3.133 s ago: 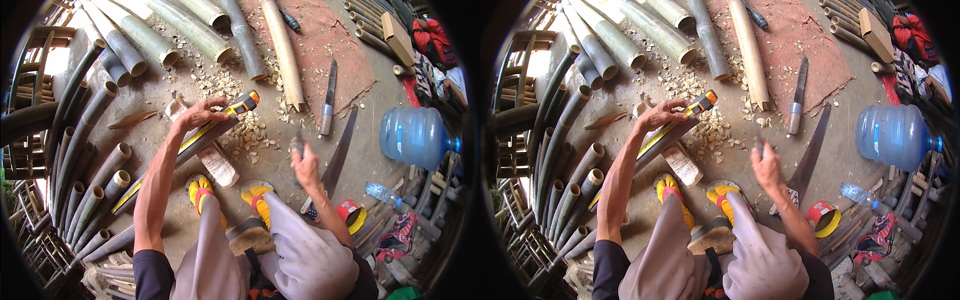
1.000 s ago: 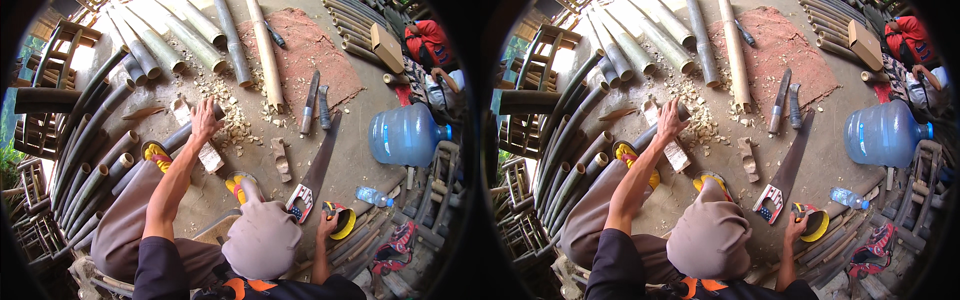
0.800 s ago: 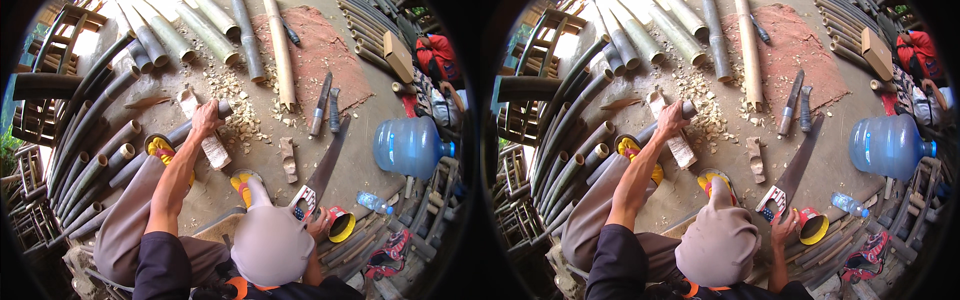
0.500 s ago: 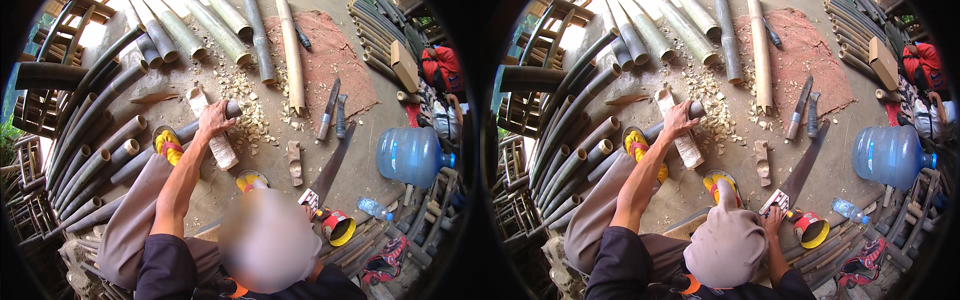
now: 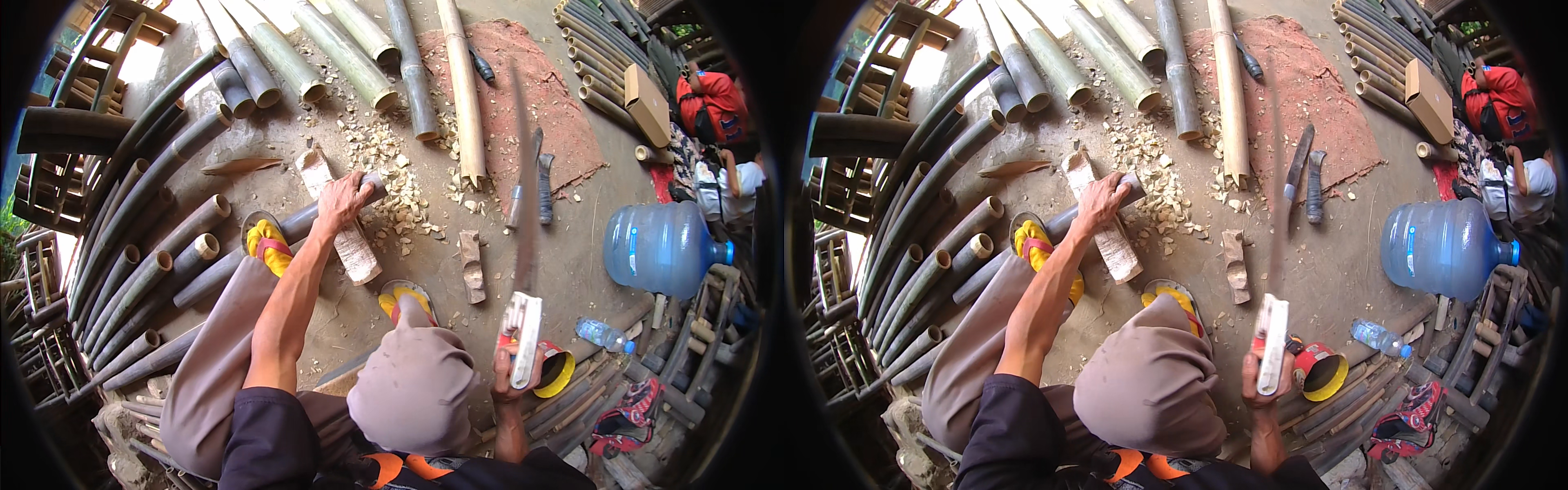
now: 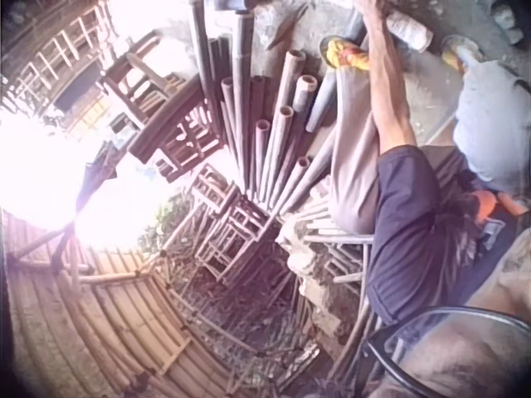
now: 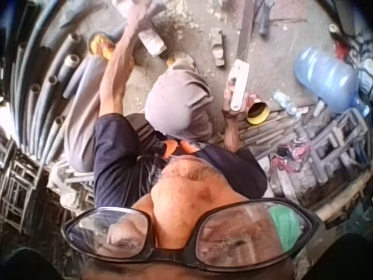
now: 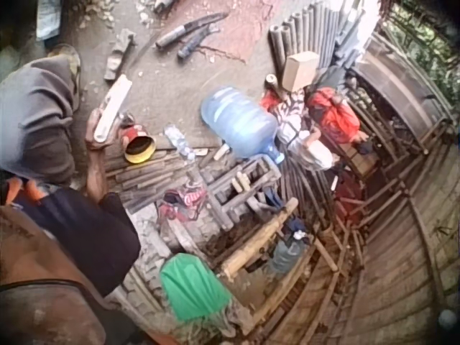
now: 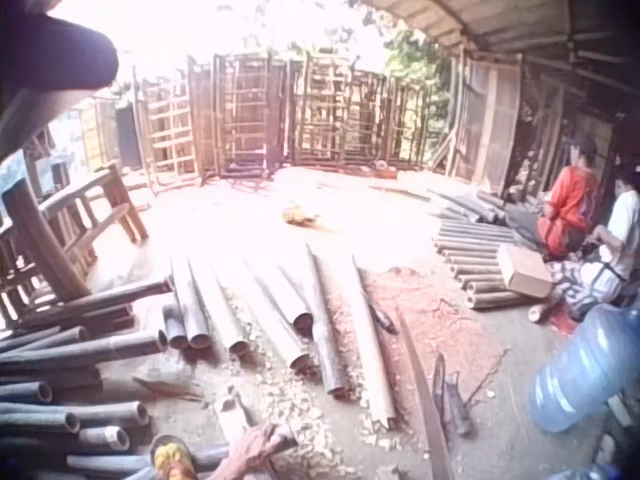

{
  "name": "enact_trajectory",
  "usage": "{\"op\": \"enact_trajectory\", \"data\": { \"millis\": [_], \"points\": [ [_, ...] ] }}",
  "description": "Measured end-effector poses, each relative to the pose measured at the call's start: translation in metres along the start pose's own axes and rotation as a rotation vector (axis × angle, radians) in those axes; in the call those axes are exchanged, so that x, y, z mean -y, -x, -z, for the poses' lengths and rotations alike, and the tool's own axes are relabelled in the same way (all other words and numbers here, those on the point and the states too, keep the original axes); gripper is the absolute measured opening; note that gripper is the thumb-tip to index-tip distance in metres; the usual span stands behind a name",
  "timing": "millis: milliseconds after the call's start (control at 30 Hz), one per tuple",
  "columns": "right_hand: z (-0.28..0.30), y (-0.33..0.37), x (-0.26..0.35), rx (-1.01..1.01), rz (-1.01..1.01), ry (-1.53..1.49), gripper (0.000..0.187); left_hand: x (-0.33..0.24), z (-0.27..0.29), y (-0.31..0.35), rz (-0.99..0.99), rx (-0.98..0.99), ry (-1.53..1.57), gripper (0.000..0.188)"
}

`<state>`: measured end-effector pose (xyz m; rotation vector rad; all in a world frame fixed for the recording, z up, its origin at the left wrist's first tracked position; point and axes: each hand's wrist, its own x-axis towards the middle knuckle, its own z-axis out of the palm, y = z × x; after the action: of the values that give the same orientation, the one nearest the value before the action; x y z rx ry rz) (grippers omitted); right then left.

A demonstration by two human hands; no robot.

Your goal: The person saws a bamboo pole, measures it with a tape measure, and marks it while sitting among several other bamboo poles.

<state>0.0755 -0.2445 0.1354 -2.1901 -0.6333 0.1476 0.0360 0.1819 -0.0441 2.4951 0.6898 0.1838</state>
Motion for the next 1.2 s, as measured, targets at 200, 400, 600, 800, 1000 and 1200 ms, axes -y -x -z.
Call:
{"op": "enact_trajectory", "data": {
  "millis": [200,400,600,800,1000,1200],
  "points": [
    [-0.079,-0.039,0.023,0.143,0.249,-0.345,0.048,-0.013,0.01,-0.001,0.128,0.016,0.02,0.046],
    [-0.108,-0.045,0.019,0.27,0.263,-0.309,0.05,-0.017,0.013,-0.003,0.198,0.075,-0.001,0.047],
    [-0.051,-0.005,0.018,0.379,0.227,-0.156,0.048,-0.017,0.01,-0.001,0.151,0.025,-0.076,0.046],
    [-0.11,-0.049,0.017,0.36,0.196,-0.216,0.05,-0.023,0.012,-0.004,0.194,0.071,-0.043,0.046],
    [-0.09,-0.017,0.004,0.376,0.206,-0.208,0.043,-0.022,0.018,-0.004,0.214,0.141,-0.087,0.046],
    [-0.077,-0.015,0.017,0.346,0.182,-0.173,0.029,-0.021,0.015,0.002,0.173,0.024,-0.062,0.046]
  ]
}}
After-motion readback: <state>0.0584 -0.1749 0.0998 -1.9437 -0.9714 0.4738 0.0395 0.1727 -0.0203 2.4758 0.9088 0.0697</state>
